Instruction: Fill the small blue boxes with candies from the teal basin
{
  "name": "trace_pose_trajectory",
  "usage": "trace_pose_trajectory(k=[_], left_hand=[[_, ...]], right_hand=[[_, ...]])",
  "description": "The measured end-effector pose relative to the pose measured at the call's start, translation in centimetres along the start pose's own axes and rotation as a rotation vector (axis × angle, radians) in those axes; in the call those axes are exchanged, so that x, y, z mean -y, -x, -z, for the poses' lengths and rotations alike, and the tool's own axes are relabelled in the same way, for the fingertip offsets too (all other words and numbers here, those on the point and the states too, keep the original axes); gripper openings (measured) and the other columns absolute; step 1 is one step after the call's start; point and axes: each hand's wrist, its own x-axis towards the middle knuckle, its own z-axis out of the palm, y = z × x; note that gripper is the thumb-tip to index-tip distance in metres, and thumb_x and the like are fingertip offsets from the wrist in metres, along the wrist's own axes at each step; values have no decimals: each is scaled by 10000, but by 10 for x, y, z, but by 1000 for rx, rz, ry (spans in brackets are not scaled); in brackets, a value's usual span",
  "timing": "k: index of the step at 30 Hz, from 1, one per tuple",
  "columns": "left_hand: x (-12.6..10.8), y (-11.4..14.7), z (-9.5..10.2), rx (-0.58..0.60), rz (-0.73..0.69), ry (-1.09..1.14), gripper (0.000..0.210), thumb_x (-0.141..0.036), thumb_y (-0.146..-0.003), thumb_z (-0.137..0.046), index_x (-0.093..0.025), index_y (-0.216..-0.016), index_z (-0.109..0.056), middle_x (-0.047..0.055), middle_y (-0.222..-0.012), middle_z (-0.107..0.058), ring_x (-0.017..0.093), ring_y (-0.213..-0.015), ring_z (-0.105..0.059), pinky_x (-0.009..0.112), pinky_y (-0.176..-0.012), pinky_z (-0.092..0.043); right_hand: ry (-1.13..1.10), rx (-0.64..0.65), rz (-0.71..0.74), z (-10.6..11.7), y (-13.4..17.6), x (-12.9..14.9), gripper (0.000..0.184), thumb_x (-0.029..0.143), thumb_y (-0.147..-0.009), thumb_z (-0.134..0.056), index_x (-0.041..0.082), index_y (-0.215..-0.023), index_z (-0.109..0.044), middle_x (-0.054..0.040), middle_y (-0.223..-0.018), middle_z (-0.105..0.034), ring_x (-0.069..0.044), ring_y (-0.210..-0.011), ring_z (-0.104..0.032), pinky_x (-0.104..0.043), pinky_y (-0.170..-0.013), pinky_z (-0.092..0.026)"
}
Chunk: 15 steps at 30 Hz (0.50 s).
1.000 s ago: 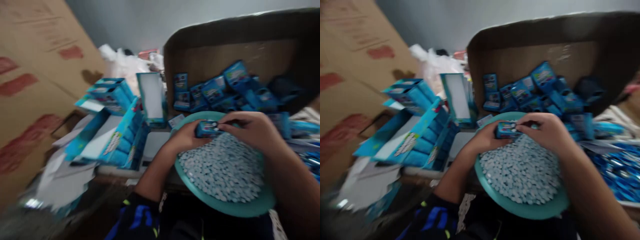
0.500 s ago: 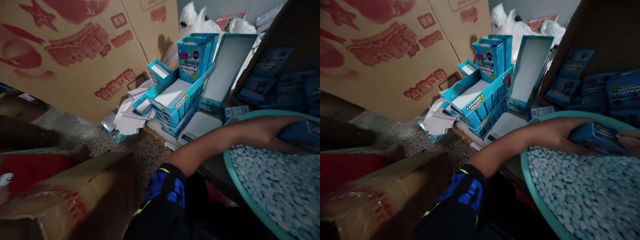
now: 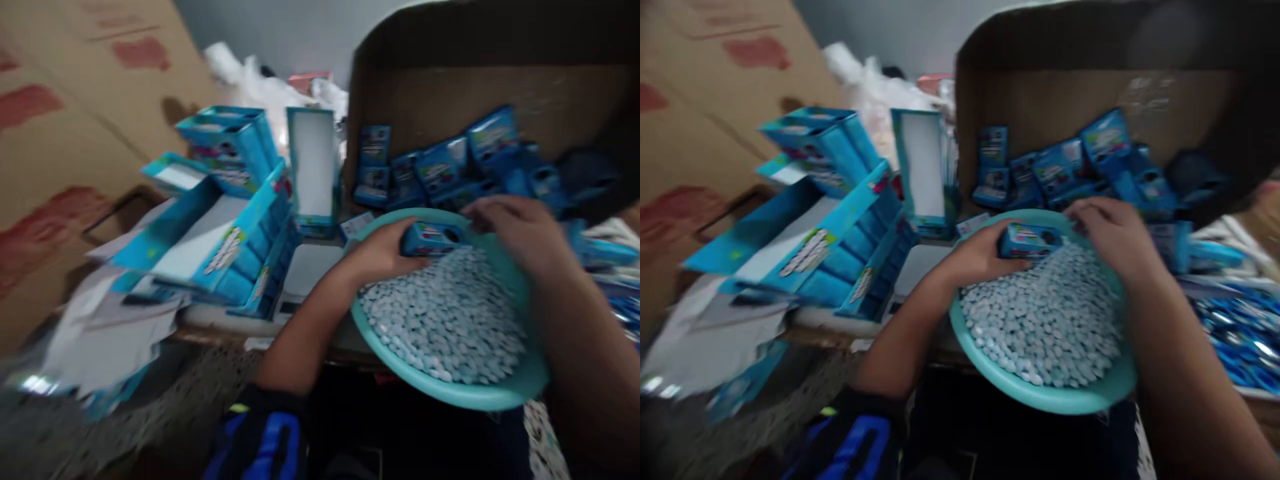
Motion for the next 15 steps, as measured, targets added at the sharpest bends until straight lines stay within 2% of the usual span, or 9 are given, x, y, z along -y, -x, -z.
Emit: trace_pose_trajectory(k=[2,4,7,10,15], left_hand=[[2,-5,3,-21,57,-4,619,-346,-785,-851,-197,-1352,-653,93,-1365,-714,323,-1277,-666,436,-1102,-537],[2,-8,4,-56,117,-29,599,-343,-780,-847,-195,-1328,-655,97,-1330,-724,322,-1246,-674,452,-1085,-540],[2,-8,3,-119,149,-44,574,-343,-769,-850,-194,-1290,-660,93,-1285,-737,306,-1198,-687,437,-1074,-540],[5,-6,2,-175,166,-5,538,-372,-767,-855,-201,-1241,-667,80,-1223,-756,292,-1132,-710,406,-998,-571],[12,-7,0,-320,128,32,544,-368,-764,-853,-196,-1240,-654,89,-1229,-755,291,-1157,-706,402,-1007,-563]], right_hand=[[112,153,-6,-4,-14,-10,274,341,-903,-540,189,-938,-765,-118,-1029,-788,-287,-999,-711,-449,-945,-534],[241,260,20,-8,-20,-19,280,337,-904,-550,182,-990,-767,-120,-1112,-780,-307,-1070,-703,-440,-982,-531],[314,352,119,-15,-15,-27,312,412,-914,-588,208,-1068,-768,-114,-1180,-758,-340,-1127,-691,-476,-1010,-543],[313,442,199,-18,-7,-34,414,478,-851,-703,242,-1189,-744,-115,-1278,-716,-388,-1185,-671,-558,-1061,-534],[380,599,174,-20,6,-22,680,642,-815,-766,248,-1360,-671,-154,-1381,-673,-453,-1243,-650,-594,-1048,-549]])
